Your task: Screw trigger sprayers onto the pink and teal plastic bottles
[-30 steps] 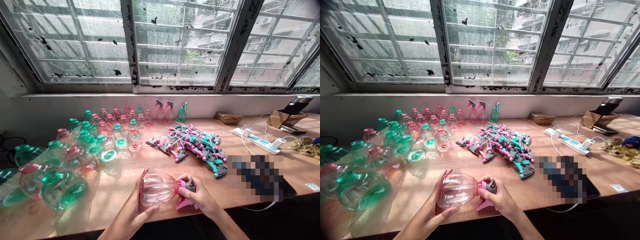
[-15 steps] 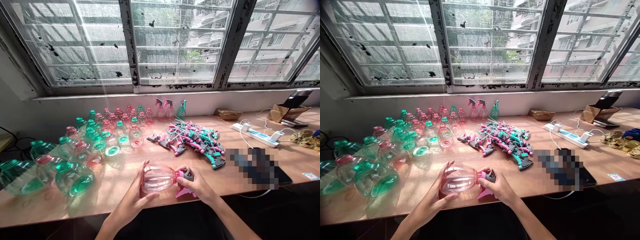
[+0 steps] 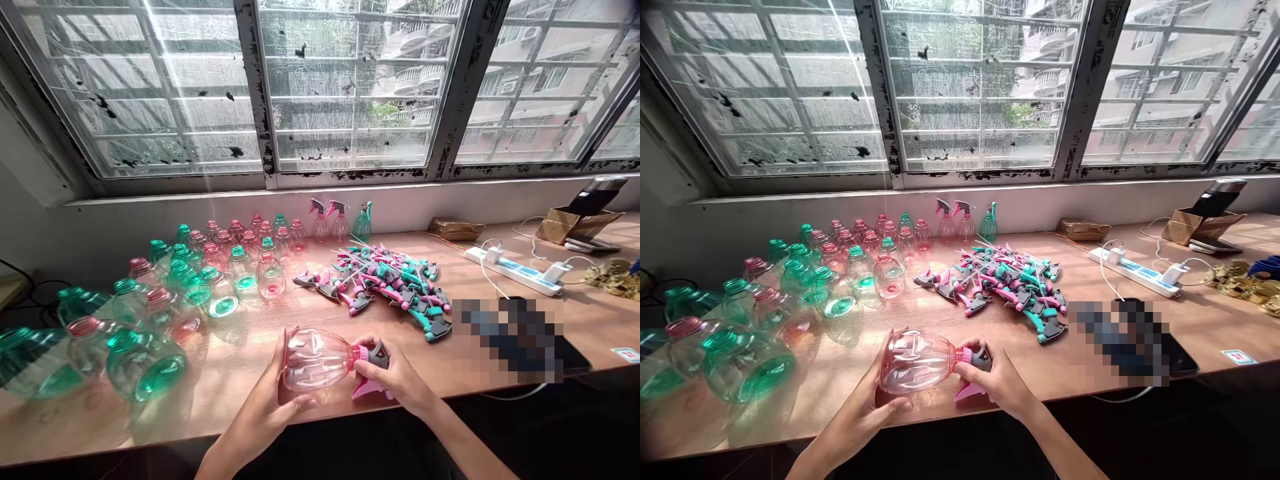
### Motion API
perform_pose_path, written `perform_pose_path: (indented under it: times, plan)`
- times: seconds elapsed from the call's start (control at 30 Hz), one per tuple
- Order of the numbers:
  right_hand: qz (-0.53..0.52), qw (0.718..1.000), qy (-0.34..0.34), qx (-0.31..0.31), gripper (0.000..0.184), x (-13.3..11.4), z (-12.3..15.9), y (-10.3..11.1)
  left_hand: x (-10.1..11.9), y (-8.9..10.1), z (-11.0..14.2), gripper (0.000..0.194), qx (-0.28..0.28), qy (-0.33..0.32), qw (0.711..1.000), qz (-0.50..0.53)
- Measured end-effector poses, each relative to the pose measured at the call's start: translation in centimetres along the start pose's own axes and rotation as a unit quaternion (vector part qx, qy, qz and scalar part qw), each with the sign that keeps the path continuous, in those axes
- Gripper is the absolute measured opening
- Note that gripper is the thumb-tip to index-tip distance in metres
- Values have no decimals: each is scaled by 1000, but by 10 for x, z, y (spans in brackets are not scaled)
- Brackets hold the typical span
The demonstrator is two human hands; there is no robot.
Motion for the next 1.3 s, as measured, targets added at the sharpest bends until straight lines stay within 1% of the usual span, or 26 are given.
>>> perform_pose_path:
  times: [0.07,0.13,0.33,0.43,0.5,0.7,0.83,0.97,1.1,1.17,1.3]
  plan:
    - [-5,1000,-6,4,41,0,0,0,1,0,0,92,-11,5,1000,9]
    - [-14,1000,-3,3,40,0,0,1,0,0,0,88,-15,2,1000,6]
    - [3,1000,3,-4,38,5,-2,2,-9,-1,1,89,-26,-27,999,1]
    - [1,1000,8,-12,37,4,-1,0,-10,-2,2,101,-27,-24,999,-6]
    - [2,1000,13,-18,36,2,0,-1,-8,-1,2,104,-23,-14,1000,-6]
    - [4,1000,13,-15,36,-3,1,-2,1,0,1,94,-16,-10,1000,8]
    - [-15,1000,8,-19,36,-2,0,-2,0,2,2,91,-12,-9,1000,11]
    - [-42,999,0,-15,35,2,-1,-1,0,1,3,92,-17,-20,1000,-10]
    - [-49,999,-2,-23,35,1,0,-3,1,-1,3,85,-11,-33,999,-8]
    - [-46,999,-3,-23,35,0,0,-3,0,0,2,87,-5,-31,999,-7]
    - [-41,999,0,-16,34,-1,-2,-2,-1,0,1,100,-21,-11,1000,10]
Point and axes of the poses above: each hand's wrist, its own z-axis away from the middle knuckle, its own y-axis out of the back of the hand, x = y × z, the point moved 5 cm from there along -z, towards the middle knuckle
